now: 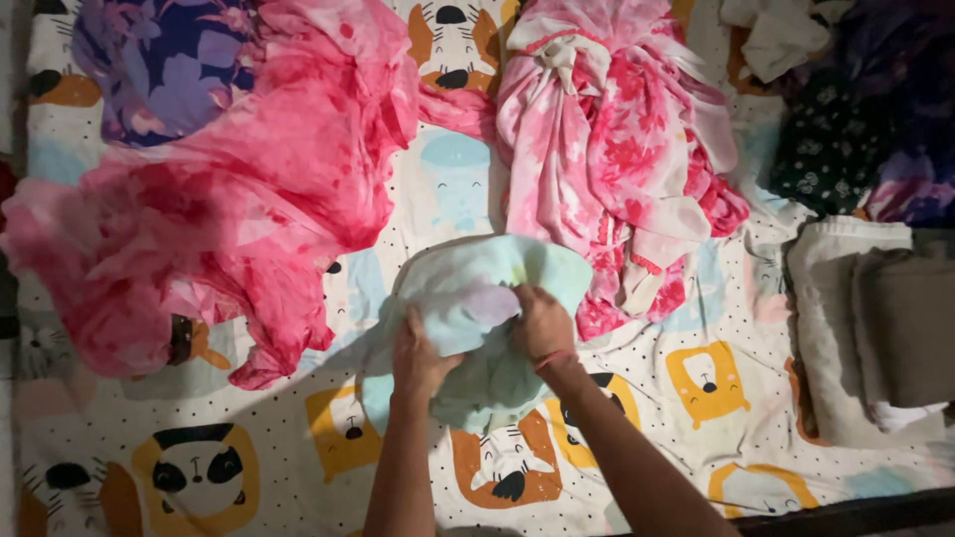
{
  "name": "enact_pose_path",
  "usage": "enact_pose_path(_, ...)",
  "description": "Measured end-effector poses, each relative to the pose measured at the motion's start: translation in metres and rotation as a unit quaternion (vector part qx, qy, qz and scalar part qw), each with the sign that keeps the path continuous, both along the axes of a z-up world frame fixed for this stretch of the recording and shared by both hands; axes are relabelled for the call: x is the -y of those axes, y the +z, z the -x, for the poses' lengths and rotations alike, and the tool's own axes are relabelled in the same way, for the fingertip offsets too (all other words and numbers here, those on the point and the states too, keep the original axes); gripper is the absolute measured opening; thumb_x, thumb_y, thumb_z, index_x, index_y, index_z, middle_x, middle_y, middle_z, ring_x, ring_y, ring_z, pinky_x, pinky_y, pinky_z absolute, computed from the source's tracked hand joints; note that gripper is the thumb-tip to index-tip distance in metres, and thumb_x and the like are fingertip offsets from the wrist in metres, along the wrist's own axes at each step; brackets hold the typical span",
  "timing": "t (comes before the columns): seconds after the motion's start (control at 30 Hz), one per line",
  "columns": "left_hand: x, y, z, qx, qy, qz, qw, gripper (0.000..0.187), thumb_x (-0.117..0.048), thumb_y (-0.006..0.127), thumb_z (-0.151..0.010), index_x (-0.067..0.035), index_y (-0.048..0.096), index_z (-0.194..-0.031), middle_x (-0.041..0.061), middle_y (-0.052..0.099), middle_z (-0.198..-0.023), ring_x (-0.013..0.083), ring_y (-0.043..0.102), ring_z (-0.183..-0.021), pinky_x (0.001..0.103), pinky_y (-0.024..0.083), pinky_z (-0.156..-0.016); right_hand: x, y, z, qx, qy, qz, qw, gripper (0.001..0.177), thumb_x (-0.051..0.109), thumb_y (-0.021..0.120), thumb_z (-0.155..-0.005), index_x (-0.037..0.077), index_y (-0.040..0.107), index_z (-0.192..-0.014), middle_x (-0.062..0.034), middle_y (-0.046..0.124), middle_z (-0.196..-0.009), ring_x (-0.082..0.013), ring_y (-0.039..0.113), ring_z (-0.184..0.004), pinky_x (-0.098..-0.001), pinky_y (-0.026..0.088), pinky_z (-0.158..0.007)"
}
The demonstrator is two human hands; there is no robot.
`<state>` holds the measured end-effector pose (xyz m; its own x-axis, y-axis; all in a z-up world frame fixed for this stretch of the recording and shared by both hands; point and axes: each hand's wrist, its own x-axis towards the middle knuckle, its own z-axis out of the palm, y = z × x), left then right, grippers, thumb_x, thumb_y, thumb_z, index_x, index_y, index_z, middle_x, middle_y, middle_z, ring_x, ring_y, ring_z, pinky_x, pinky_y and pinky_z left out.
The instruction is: The person folds clothes on a bed by hand and carries each folded garment to place onto a storage shelf.
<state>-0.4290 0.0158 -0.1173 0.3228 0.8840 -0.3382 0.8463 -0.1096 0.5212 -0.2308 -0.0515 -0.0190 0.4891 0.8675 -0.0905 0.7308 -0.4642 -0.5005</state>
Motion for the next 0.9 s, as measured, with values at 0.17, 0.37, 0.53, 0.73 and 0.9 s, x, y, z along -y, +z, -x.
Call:
enact_pose_path(0.17,0.002,-0.082,-0.002,0.04,0.08,0.078,0.993,0.074,-0.053,0.063,-0.096,-0.013,0.043,-0.155,0.026,0.058,-0.139,0.0469,0.057,-0.124,0.052,0.046,-0.104,0.014,0.004,0.034,-0.009,0.024,-0.055,0.998,0.043,0.006,0.075,-0.072,0.007,0.069,-0.115,-0.017,0.07,-0.102,-0.0401,0.068,-0.091,-0.0476,0.056,-0.078)
enact_pose_path(0.37,-0.046,-0.088,0.046,0.0,0.06,0.121,0.991,0.055,-0.04,0.061,-0.087,-0.005,0.06,-0.129,0.027,0.065,-0.126,0.0465,0.059,-0.118,0.055,0.047,-0.1,-0.001,0.022,0.075,-0.043,0.05,-0.087,0.994,0.043,0.009,0.077,-0.077,0.004,0.068,-0.119,-0.0179,0.07,-0.103,-0.039,0.069,-0.089,-0.0461,0.057,-0.079)
enact_pose_path(0.53,-0.046,-0.007,0.06,0.051,0.34,0.238,0.908,0.073,-0.051,0.06,-0.088,0.005,0.062,-0.133,0.024,0.07,-0.127,0.0364,0.073,-0.111,0.05,0.059,-0.093,-0.028,0.045,0.114,-0.048,0.073,-0.098,0.991,0.046,0.008,0.076,-0.075,0.004,0.067,-0.12,-0.019,0.07,-0.107,-0.0398,0.069,-0.089,-0.0464,0.057,-0.078)
enact_pose_path(0.73,-0.024,0.051,0.057,0.44,0.401,0.338,0.729,0.084,-0.065,0.051,-0.087,-0.005,0.052,-0.146,0.013,0.06,-0.144,0.0235,0.06,-0.124,0.037,0.05,-0.097,-0.047,0.034,0.145,-0.115,0.094,-0.035,0.988,0.051,0.014,0.076,-0.079,0.005,0.063,-0.128,-0.0211,0.068,-0.111,-0.0419,0.067,-0.094,-0.0485,0.056,-0.083)
enact_pose_path(0.9,-0.037,0.01,0.05,0.292,0.316,0.229,0.873,0.074,-0.04,0.075,-0.084,-0.001,0.056,-0.144,0.015,0.063,-0.143,0.0243,0.062,-0.126,0.036,0.047,-0.103,-0.03,-0.011,0.143,-0.207,0.237,-0.108,0.943,0.076,0.013,0.081,-0.067,-0.01,0.05,-0.132,-0.0356,0.053,-0.129,-0.0544,0.054,-0.119,-0.0573,0.047,-0.097)
